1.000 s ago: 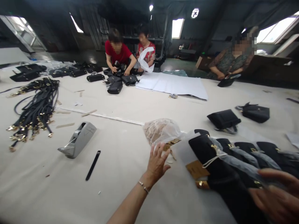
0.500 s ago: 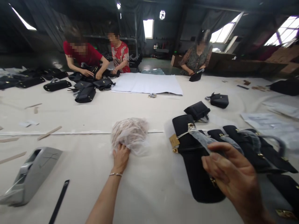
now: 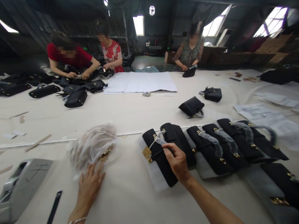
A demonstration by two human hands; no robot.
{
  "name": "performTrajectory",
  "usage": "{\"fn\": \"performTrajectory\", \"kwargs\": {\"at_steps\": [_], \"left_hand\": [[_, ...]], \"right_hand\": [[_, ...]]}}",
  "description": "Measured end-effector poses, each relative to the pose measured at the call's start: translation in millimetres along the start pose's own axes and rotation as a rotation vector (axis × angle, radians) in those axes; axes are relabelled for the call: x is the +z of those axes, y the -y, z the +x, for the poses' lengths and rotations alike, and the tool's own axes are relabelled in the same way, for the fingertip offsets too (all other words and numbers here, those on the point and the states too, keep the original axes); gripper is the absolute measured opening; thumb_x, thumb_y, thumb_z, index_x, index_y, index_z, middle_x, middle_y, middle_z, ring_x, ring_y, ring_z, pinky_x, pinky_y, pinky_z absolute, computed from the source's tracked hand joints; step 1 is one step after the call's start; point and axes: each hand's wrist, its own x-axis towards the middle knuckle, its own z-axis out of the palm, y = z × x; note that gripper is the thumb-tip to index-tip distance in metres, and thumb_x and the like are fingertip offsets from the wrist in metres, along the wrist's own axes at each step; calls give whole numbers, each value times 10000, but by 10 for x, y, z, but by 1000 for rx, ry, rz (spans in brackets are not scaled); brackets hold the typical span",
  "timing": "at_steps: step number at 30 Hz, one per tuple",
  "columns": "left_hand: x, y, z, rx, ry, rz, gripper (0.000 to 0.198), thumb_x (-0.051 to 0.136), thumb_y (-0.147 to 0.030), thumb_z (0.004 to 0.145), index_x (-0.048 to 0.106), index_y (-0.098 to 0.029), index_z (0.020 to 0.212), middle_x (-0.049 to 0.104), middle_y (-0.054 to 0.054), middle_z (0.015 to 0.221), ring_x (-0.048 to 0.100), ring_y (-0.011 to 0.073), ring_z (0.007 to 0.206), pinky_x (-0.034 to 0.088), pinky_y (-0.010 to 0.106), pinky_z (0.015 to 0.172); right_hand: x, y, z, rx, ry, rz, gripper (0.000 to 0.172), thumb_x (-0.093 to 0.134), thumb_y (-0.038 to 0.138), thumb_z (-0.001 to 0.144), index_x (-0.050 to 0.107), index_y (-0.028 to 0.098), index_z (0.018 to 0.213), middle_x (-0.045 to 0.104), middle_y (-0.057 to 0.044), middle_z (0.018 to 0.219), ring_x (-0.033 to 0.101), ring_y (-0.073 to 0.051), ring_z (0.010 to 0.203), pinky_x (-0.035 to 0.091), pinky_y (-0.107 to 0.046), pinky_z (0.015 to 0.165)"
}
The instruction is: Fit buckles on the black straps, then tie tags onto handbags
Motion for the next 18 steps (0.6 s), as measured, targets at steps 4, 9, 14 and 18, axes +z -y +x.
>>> {"fn": "performTrajectory", "kwargs": {"at_steps": [4, 9, 14, 18], "left_hand": [[18, -391, -208, -33, -284, -184, 465, 287, -329, 984, 572, -187, 1323, 438, 164, 1502, 354, 301, 1428, 259, 546, 1171], [173, -1361, -285, 131, -296, -603, 424, 406, -354, 952, 586, -240, 1319, 496, 125, 1468, 440, 273, 1381, 398, 482, 1128], [485, -2254, -292, 169, -71, -892, 546, 361, -337, 941, 385, -299, 1485, 458, 72, 1506, 472, 283, 1358, 445, 488, 1108], [622, -2517, -244, 92, -58, -948, 586, 300, -229, 933, 314, -388, 1497, 533, 8, 1440, 504, 266, 1331, 406, 531, 1138]], "right_hand": [[-9, 19, 98, 79, 183, -100, 289, 547, 411, 911, 643, 233, 1117, 655, -10, 738, 606, -180, 629, 499, -289, 591], [-196, 156, 266, 115, 546, -60, 478, 567, 400, 917, 506, 270, 1373, 669, 15, 781, 644, -171, 673, 521, -289, 650], [-1042, 70, 1084, 94, 290, -267, 296, 602, 439, 872, 720, 242, 1057, 728, -48, 943, 685, -224, 794, 548, -350, 779], [-1872, -357, 2078, 418, -60, -324, 156, 637, 287, 797, 704, 156, 849, 688, -76, 670, 660, -216, 583, 537, -326, 575]]}}
